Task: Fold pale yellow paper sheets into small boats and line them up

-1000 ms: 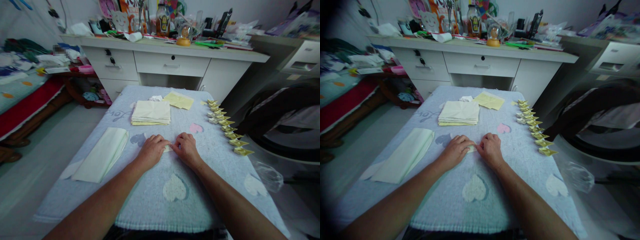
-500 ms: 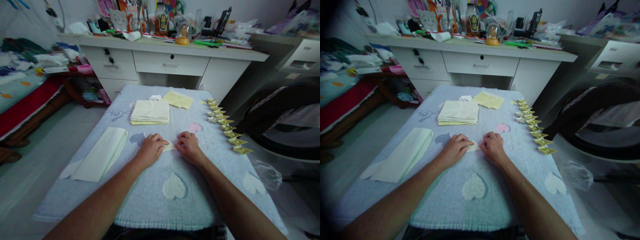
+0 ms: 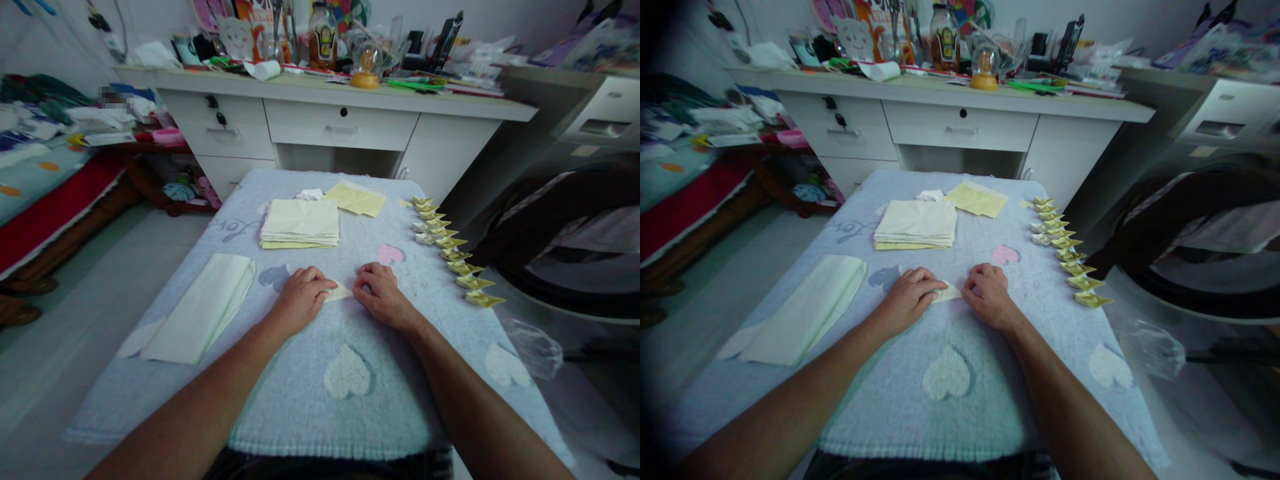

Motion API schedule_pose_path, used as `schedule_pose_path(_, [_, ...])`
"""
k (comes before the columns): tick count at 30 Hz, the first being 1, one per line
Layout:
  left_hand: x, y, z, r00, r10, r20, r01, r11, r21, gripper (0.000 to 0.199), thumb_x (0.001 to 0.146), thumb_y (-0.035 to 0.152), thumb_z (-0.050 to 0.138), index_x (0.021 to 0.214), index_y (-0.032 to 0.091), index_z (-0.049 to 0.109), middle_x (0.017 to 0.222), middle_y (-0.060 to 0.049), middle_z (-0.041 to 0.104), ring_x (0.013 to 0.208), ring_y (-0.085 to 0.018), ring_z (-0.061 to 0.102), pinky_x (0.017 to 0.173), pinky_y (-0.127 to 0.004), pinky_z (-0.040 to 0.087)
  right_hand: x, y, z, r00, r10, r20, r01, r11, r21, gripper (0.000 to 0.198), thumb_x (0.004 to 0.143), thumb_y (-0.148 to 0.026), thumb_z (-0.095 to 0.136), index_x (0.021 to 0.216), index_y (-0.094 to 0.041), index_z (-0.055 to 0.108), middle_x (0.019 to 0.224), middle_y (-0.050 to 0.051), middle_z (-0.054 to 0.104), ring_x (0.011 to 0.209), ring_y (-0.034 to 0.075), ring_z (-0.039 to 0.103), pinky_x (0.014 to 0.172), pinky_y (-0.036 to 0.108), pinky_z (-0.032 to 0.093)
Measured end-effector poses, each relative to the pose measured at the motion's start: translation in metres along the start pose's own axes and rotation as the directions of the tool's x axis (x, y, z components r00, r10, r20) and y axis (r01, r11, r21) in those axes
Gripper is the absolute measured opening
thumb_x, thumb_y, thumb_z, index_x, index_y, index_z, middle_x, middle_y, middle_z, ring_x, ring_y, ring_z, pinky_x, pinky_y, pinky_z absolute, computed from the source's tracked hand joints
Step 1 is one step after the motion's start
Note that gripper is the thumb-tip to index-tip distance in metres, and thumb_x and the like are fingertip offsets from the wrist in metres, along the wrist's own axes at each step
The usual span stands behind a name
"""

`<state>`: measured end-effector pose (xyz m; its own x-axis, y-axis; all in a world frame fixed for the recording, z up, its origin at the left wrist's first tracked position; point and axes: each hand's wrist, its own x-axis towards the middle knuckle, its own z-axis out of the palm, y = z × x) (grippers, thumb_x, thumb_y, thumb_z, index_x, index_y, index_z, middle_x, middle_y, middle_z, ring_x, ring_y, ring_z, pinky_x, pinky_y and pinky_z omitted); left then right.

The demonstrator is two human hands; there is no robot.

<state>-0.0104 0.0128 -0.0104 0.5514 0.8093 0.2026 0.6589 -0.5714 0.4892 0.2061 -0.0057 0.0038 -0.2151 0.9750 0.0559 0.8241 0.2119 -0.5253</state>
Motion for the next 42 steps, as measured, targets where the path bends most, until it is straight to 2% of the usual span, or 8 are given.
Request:
schedule_pose_path(11, [0.000, 0.001, 0.000, 1.000, 0.000, -0.003, 0.000, 1.000, 0.006, 0.031, 0.085, 0.015, 0.054, 0.111, 0.025, 0.068, 0.099, -0.005, 0.057, 0.095, -0.020, 0.051, 0.088, -0.036, 0.043, 0.000, -0.008, 0.009, 0.998, 0.026, -0.063, -0.035, 0.987, -0.157, 0.009, 0.082, -0.027, 0.060, 0.077, -0.020, 0.063, 0.110, 0.008, 0.054, 0.102, 0.026, 0.044, 0.088, 0.043, 0.034])
schedule_pose_path(15, [0.000, 0.002, -0.001, 1.000, -0.002, -0.002, 0.002, 1.000, 0.012, 0.030, 0.085, 0.015, 0.054, 0.110, 0.024, 0.069, 0.099, -0.005, 0.057, 0.095, -0.020, 0.051, 0.087, -0.036, 0.043, -0.003, -0.012, 0.011, 0.995, 0.008, -0.095, -0.027, 0.980, -0.198, 0.008, 0.083, -0.027, 0.058, 0.082, -0.020, 0.062, 0.110, 0.009, 0.054, 0.103, 0.027, 0.043, 0.089, 0.043, 0.033])
schedule_pose_path(20, [0.001, 0.003, -0.002, 1.000, -0.002, -0.004, 0.002, 1.000, 0.014, 0.029, 0.085, 0.016, 0.055, 0.109, 0.025, 0.069, 0.098, -0.005, 0.057, 0.094, -0.020, 0.051, 0.087, -0.035, 0.043, -0.005, -0.021, 0.017, 0.987, -0.071, -0.144, 0.034, 0.970, -0.242, 0.028, 0.087, -0.043, 0.053, 0.096, -0.017, 0.056, 0.107, 0.011, 0.053, 0.100, 0.027, 0.042, 0.091, 0.043, 0.031])
schedule_pose_path(25, [0.000, 0.002, 0.000, 1.000, 0.004, -0.015, -0.004, 1.000, 0.005, 0.027, 0.087, 0.018, 0.054, 0.109, 0.026, 0.069, 0.097, -0.005, 0.057, 0.094, -0.020, 0.051, 0.086, -0.035, 0.043, -0.002, -0.029, 0.022, 0.988, -0.059, -0.140, 0.017, 0.959, -0.284, 0.038, 0.087, -0.051, 0.049, 0.101, -0.016, 0.052, 0.107, 0.013, 0.052, 0.101, 0.028, 0.043, 0.092, 0.044, 0.030])
schedule_pose_path(37, [0.000, 0.001, 0.000, 1.000, -0.014, -0.003, 0.014, 1.000, -0.009, 0.030, 0.085, 0.016, 0.055, 0.110, 0.025, 0.069, 0.099, -0.005, 0.057, 0.095, -0.020, 0.051, 0.088, -0.036, 0.043, -0.006, 0.000, 0.007, 0.995, 0.005, -0.100, -0.032, 0.962, -0.270, 0.038, 0.082, -0.046, 0.059, 0.108, -0.020, 0.050, 0.119, 0.011, 0.053, 0.109, 0.028, 0.043, 0.094, 0.044, 0.028])
schedule_pose_path(42, [0.000, -0.001, 0.000, 1.000, -0.013, 0.002, 0.013, 1.000, -0.019, 0.030, 0.085, 0.016, 0.054, 0.109, 0.026, 0.069, 0.099, -0.005, 0.057, 0.095, -0.020, 0.051, 0.089, -0.037, 0.043, -0.003, 0.006, 0.001, 0.992, -0.012, -0.127, -0.020, 0.970, -0.243, 0.025, 0.083, -0.035, 0.058, 0.101, -0.020, 0.053, 0.115, 0.010, 0.055, 0.107, 0.028, 0.044, 0.093, 0.044, 0.030])
